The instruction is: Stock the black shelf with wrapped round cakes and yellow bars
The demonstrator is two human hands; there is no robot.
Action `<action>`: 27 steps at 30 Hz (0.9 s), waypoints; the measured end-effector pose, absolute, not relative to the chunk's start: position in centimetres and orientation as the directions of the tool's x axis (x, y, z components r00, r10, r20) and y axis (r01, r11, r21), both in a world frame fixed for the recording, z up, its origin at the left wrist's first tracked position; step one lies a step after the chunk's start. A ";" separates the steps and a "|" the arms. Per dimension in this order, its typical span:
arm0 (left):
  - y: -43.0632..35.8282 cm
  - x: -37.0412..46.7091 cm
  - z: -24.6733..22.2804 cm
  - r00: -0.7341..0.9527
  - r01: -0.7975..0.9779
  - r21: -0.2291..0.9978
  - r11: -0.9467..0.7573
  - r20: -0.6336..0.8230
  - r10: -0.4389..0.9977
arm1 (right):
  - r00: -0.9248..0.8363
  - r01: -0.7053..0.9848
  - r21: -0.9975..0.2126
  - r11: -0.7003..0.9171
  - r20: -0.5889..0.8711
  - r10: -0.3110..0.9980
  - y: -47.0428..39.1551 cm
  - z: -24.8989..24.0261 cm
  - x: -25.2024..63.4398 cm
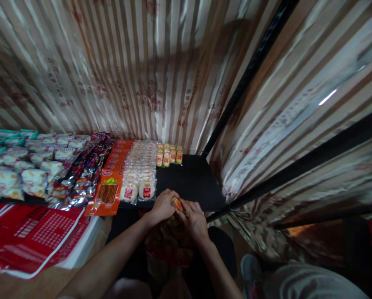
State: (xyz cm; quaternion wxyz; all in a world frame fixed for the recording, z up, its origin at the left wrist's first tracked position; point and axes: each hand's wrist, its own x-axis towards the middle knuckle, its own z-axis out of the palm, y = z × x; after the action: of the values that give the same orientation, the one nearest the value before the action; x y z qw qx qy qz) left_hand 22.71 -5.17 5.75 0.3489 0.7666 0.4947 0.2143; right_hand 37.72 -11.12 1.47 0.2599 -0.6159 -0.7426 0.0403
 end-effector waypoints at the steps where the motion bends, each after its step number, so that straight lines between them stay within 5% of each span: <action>1: -4.7 22.9 6.0 0.417 0.619 0.741 -0.262 -0.027 0.909 | -0.111 0.899 -0.367 0.238 0.334 0.936 -10.7 1.5 37.7; 12: 0.3 25.8 6.8 0.384 0.674 0.700 -0.236 -0.060 0.921 | 0.087 0.911 -0.411 0.043 0.293 0.952 -5.8 1.4 37.0; 27: 5.4 29.0 4.8 -0.008 0.555 0.823 0.122 -0.142 0.990 | 0.355 0.729 -0.667 -0.154 0.176 0.918 3.4 0.2 36.9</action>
State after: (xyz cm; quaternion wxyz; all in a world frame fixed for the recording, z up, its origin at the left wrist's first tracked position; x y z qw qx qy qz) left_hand 29.01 5.36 4.80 0.3753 0.5958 0.6483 0.2896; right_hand 36.92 3.43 0.18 0.3455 -0.7472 -0.5510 0.1368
